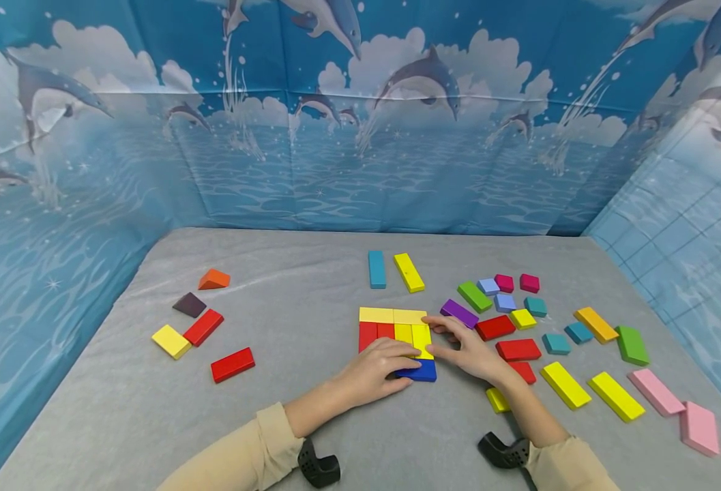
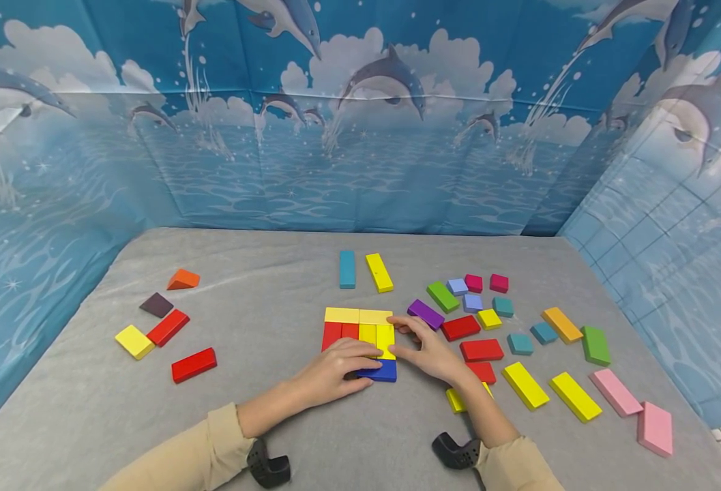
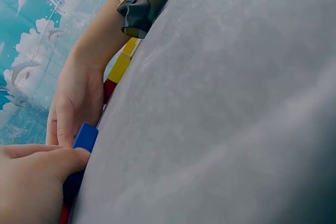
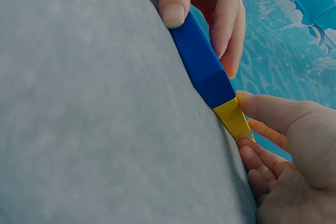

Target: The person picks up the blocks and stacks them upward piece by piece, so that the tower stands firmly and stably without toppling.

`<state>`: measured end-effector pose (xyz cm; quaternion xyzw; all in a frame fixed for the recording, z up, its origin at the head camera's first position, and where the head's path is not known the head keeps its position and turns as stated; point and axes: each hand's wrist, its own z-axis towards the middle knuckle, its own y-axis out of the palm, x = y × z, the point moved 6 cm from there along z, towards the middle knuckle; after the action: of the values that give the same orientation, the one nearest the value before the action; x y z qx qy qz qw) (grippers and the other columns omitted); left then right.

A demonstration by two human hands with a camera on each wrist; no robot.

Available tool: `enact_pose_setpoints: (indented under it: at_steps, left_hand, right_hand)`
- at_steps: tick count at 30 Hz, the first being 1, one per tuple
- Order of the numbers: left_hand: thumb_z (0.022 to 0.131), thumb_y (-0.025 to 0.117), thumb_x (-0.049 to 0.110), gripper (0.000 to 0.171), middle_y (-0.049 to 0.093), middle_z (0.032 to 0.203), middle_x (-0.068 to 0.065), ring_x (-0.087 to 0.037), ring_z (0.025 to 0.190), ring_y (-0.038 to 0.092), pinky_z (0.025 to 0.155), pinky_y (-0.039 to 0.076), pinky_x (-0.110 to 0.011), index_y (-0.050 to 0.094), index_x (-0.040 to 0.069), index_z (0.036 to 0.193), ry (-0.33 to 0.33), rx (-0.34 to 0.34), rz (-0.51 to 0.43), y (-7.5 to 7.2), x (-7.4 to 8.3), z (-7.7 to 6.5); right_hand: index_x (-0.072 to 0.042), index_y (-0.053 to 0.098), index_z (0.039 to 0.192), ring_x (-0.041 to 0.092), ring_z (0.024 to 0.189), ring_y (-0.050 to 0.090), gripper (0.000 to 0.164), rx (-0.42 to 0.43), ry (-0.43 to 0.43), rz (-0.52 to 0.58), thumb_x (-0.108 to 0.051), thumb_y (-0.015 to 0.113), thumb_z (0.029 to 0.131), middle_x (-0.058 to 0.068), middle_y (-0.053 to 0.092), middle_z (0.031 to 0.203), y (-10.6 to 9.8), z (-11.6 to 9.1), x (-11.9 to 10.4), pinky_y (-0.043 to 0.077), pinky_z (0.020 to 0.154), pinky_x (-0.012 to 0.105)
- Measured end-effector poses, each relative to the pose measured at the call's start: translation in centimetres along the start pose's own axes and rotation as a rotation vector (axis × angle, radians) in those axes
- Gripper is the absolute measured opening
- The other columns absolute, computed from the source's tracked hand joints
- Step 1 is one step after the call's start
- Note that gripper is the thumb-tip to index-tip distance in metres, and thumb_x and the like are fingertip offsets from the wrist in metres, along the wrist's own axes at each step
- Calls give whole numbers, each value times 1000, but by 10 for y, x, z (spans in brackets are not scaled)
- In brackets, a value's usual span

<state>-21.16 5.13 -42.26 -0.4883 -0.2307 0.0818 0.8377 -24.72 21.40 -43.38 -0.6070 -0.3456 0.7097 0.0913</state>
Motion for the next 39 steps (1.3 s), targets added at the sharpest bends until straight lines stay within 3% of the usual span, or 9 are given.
enact_pose_setpoints:
  at_steps: [5, 10, 15, 20, 26, 32, 39]
  left_hand:
    - [81, 70, 21, 34, 59, 120, -5, -17, 114, 49, 100, 35, -35, 65, 10, 113, -67, 72, -153, -14, -8, -9]
    - [78, 72, 15, 36, 60, 116, -6, -18, 109, 51, 94, 41, -36, 64, 6, 112, -158, 157, -244, -41, -32, -36]
    - [76, 74, 17, 37, 59, 113, -2, -18, 105, 51, 89, 42, -41, 65, 8, 110, -252, 218, -170, -74, -56, -79]
    - [73, 76, 16, 39, 57, 111, 1, -15, 101, 49, 84, 42, -40, 65, 10, 110, -365, 260, -102, -102, -72, -128]
    - [69, 79, 8, 42, 57, 105, 0, -11, 95, 48, 79, 41, -23, 65, 8, 108, -448, 335, -90, -123, -84, -176]
    - [69, 79, 9, 43, 58, 102, 3, -9, 93, 49, 76, 43, -17, 65, 12, 110, -533, 313, -82, -134, -87, -205]
    - [69, 78, 6, 41, 60, 99, 2, -4, 91, 49, 78, 38, -10, 66, 9, 108, -590, 305, -81, -136, -93, -220]
  right_hand:
    - [-7, 44, 132, 29, 114, 46, 52, -2, -6, 1, -19, 64, 86, 13, 47, 131, 0, 0, -2, 38, 92, 48]
    - [-3, 43, 132, 32, 113, 45, 51, -1, 7, -12, -15, 62, 87, 16, 47, 130, -1, -4, -14, 38, 92, 49]
    - [3, 44, 130, 37, 112, 44, 49, 0, 13, -9, -9, 62, 86, 22, 46, 128, -4, -8, -36, 37, 91, 51]
    - [3, 43, 130, 37, 113, 44, 50, 3, 24, -10, -9, 62, 86, 22, 46, 128, -4, -8, -38, 36, 92, 52]
    - [0, 44, 131, 34, 113, 45, 50, 5, 11, -4, -11, 62, 86, 19, 46, 129, -2, -6, -28, 37, 92, 51]
    - [3, 43, 130, 37, 113, 44, 49, -1, 15, -11, -8, 61, 86, 22, 46, 129, -3, -8, -37, 37, 92, 52]
    - [-6, 43, 133, 31, 114, 45, 51, 3, 7, -12, -15, 63, 87, 15, 46, 131, 0, -3, -8, 37, 93, 50]
